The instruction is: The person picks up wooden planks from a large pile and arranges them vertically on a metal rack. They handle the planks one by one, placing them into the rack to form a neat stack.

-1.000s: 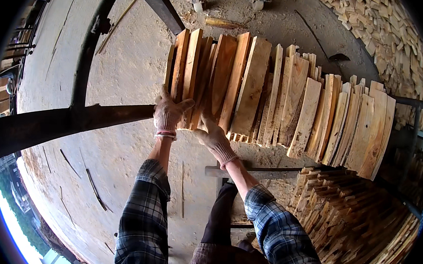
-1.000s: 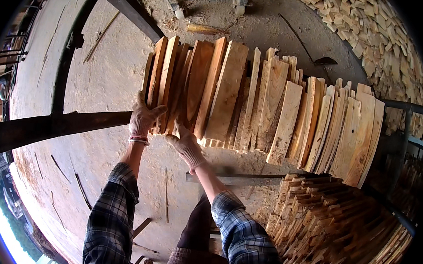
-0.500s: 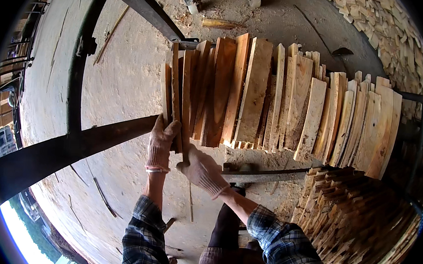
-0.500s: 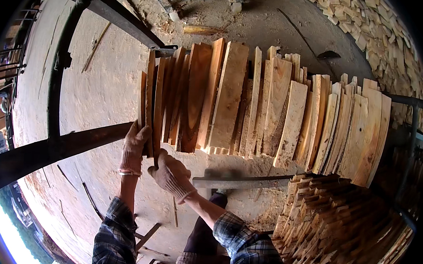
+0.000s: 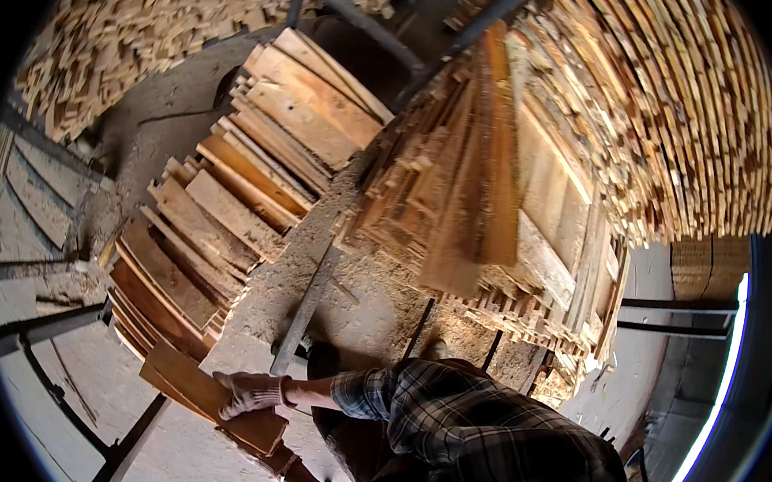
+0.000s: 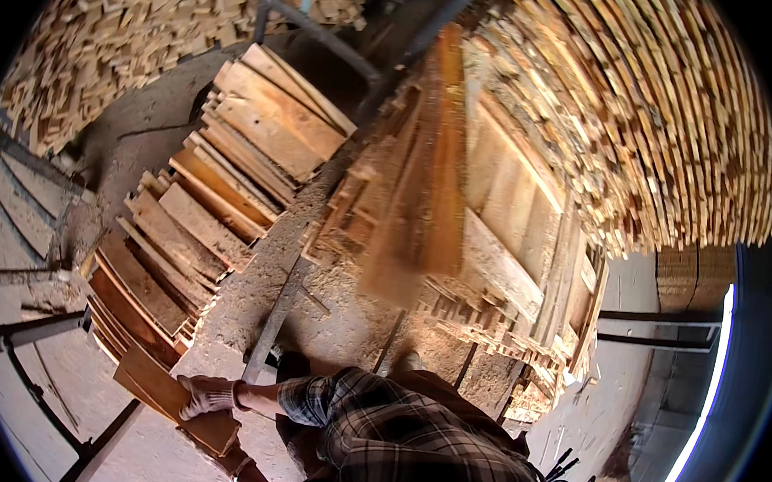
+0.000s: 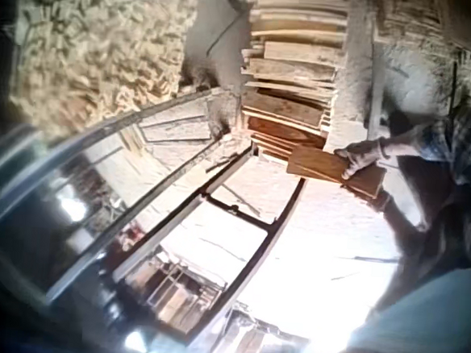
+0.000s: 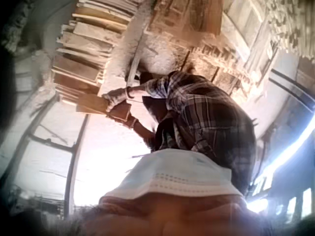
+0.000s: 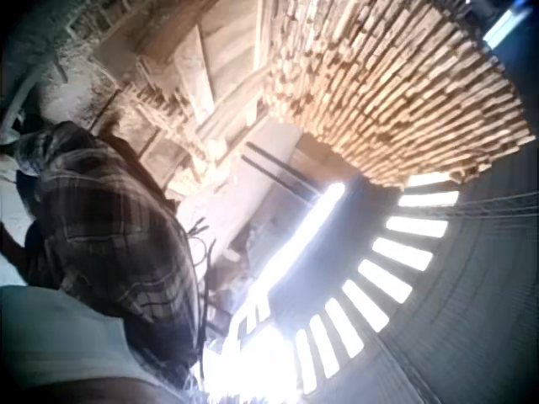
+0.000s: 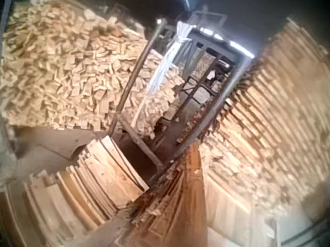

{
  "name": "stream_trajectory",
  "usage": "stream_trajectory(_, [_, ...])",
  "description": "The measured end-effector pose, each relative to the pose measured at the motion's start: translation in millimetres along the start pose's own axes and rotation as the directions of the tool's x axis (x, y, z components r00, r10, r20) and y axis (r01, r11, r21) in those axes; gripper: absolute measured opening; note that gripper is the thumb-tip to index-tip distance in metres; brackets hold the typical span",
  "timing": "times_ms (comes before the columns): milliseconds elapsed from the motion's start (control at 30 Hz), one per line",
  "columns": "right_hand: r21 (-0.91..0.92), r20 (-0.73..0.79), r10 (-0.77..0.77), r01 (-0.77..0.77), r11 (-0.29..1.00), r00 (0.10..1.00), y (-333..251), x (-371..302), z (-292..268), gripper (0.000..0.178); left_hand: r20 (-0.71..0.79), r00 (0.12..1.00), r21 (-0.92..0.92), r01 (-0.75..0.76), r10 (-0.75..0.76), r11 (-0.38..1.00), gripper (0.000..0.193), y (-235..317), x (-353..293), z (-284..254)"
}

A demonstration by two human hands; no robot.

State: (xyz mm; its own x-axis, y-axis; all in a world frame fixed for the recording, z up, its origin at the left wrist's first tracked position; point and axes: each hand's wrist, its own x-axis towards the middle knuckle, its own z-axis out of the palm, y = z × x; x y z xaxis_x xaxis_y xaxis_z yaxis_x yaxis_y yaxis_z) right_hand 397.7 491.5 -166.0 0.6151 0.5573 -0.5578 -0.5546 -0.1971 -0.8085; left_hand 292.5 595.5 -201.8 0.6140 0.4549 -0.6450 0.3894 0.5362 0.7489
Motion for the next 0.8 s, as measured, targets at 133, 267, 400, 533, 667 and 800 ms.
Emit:
stream_trajectory(133, [-0.009, -0.191, -0.305, 0.309, 0.951, 0.933, -29.5, -132.1, -36.6, 0.096, 0.234, 0.972, 0.168, -0.054, 0.013, 0.984, 0.057, 1.1, -101.8, 46.3])
stream_trajectory(267, [-0.082, -0.248, -0.543, 0.542, 0.837, 0.802, -59.1, -282.8, -84.6, 0.109, 0.476, 0.874, 0.209, -0.217, 0.095, 0.954, 0.061, 16.2, -193.0, 109.1])
stream_trajectory(400, [0.09, -0.673, -0.53, 0.769, 0.633, 0.516, -32.3, -465.8, -170.3, 0.099, 0.833, 0.553, 0.215, -0.326, 0.001, 0.921, 0.065, -12.8, -339.0, 206.5])
stream_trajectory(533, [0.048, -0.891, -0.328, 0.782, 0.621, 0.314, 29.8, -648.6, -218.8, 0.059, 0.982, 0.155, 0.145, -0.263, -0.107, 0.954, 0.067, -93.7, -489.3, 293.9])
stream_trajectory(667, [-0.023, -0.973, -0.215, 0.885, 0.466, 0.088, 216.7, -756.5, -264.5, 0.046, 0.89, 0.102, 0.448, -0.022, -0.444, 0.894, 0.062, -233.9, -588.7, 319.1])
stream_trajectory(800, [0.163, -0.986, 0.097, 0.687, 0.708, 0.134, 312.9, -861.7, -283.8, 0.034, 0.605, -0.048, 0.538, 0.761, -0.795, 0.363, 0.062, -412.2, -570.8, 333.7])
